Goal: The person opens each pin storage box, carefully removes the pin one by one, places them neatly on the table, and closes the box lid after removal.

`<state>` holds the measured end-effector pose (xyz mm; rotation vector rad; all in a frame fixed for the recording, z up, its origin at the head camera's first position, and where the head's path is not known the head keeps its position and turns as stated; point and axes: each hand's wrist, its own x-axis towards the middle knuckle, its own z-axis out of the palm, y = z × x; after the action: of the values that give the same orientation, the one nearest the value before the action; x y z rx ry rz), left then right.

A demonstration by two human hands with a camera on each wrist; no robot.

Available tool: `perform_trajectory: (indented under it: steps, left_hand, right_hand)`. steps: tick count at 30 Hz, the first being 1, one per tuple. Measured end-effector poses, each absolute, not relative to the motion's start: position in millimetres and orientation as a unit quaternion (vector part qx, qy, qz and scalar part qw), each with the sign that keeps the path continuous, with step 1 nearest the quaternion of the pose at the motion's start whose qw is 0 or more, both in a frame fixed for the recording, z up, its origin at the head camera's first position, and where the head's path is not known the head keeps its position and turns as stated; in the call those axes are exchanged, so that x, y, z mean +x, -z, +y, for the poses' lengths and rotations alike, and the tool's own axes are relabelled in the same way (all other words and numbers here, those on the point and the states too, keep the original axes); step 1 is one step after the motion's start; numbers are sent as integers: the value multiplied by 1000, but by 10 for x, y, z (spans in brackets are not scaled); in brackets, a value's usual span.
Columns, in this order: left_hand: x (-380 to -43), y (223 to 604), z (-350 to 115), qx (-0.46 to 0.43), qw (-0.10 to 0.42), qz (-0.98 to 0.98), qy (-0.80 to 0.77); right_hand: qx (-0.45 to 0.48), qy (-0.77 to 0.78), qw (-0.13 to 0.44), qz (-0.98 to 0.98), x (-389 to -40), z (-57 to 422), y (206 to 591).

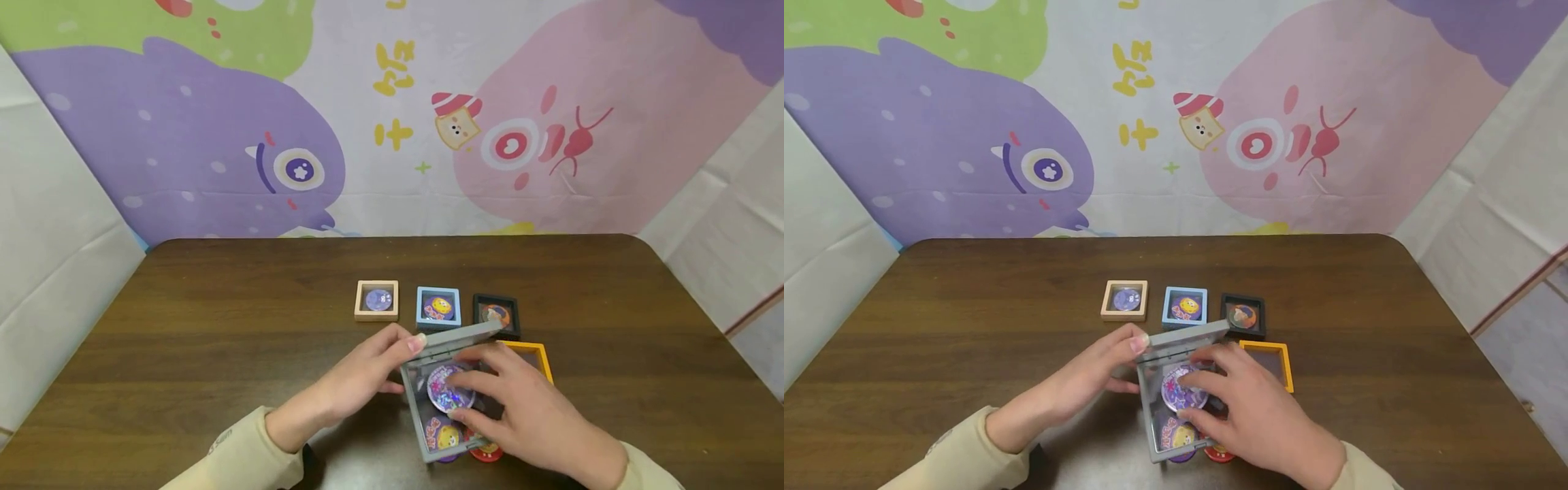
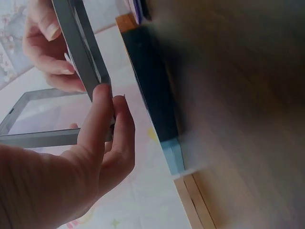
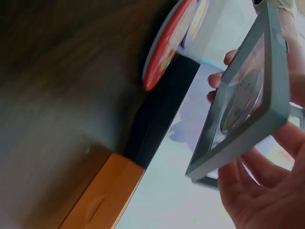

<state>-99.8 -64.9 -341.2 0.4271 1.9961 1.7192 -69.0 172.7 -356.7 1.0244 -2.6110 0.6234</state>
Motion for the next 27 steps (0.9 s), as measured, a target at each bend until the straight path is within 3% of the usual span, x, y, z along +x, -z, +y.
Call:
perform_trajectory:
  steps: [8,21,27]
  left_hand:
    - [-943,3399,-614,168,257,729,-612]
    - [-959,3414,-639,173,255,733,-606]
    - [-1031,3365,-699,170,221,768,-576]
  right_hand:
    - [359,-181,65,-913,-598,1708,3547]
    - [365,-189,41,-911,-613,1695,3549]
    - [363,-183,51,-912,-630,1749,3519]
